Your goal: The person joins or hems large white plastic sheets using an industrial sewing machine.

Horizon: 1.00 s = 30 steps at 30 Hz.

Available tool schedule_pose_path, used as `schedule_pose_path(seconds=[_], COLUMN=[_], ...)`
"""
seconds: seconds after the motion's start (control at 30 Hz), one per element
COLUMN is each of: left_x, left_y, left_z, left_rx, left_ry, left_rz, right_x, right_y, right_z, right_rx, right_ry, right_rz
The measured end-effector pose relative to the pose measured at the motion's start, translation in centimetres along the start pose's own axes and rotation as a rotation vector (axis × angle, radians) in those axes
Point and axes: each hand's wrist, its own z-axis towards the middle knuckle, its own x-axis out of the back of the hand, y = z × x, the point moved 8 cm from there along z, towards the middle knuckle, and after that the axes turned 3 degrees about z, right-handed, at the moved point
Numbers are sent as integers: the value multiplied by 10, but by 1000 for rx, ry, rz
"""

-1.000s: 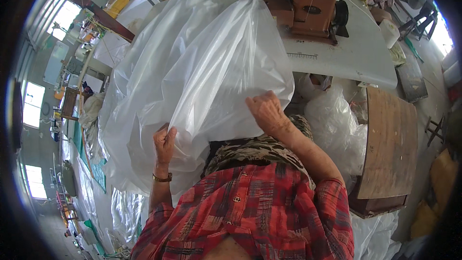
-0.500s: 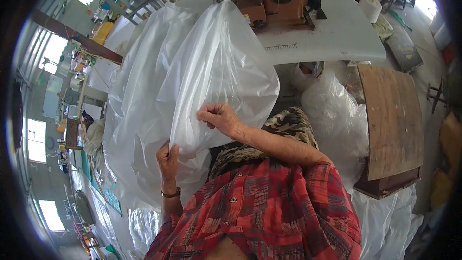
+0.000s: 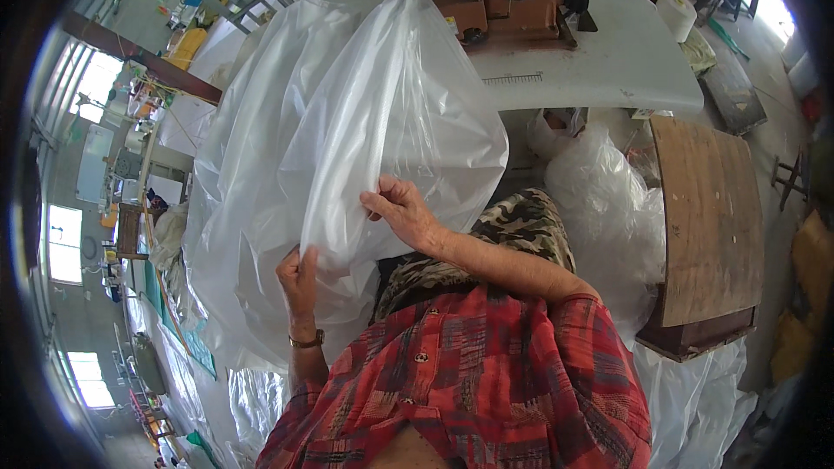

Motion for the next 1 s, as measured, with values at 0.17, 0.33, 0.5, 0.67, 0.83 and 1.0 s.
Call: schedule_pose_path(seconds=[0.17,0.33,0.5,0.67,0.83,1.0], left_x=[10,-16,-59,-84,-75,-68], left_y=[-47,75,115,75,88,105], left_z=[22,42,60,81,80,86], left_rx=[131,-507,-402,-105,-105,-185], left_ry=[16,235,1,-185,-98,-8], left_rz=[271,752,67,42,-9,-18], right_x=[-7,4,-17,-9,71,115], right_y=[-30,-26,-50,-86,-128,-97], right_z=[-21,-30,-34,-27,4,45], right_rx=[164,146,491,606,628,431], right_ry=[-36,98,33,-176,518,521], right_rz=[-4,-108,-722,-919,-875,-588])
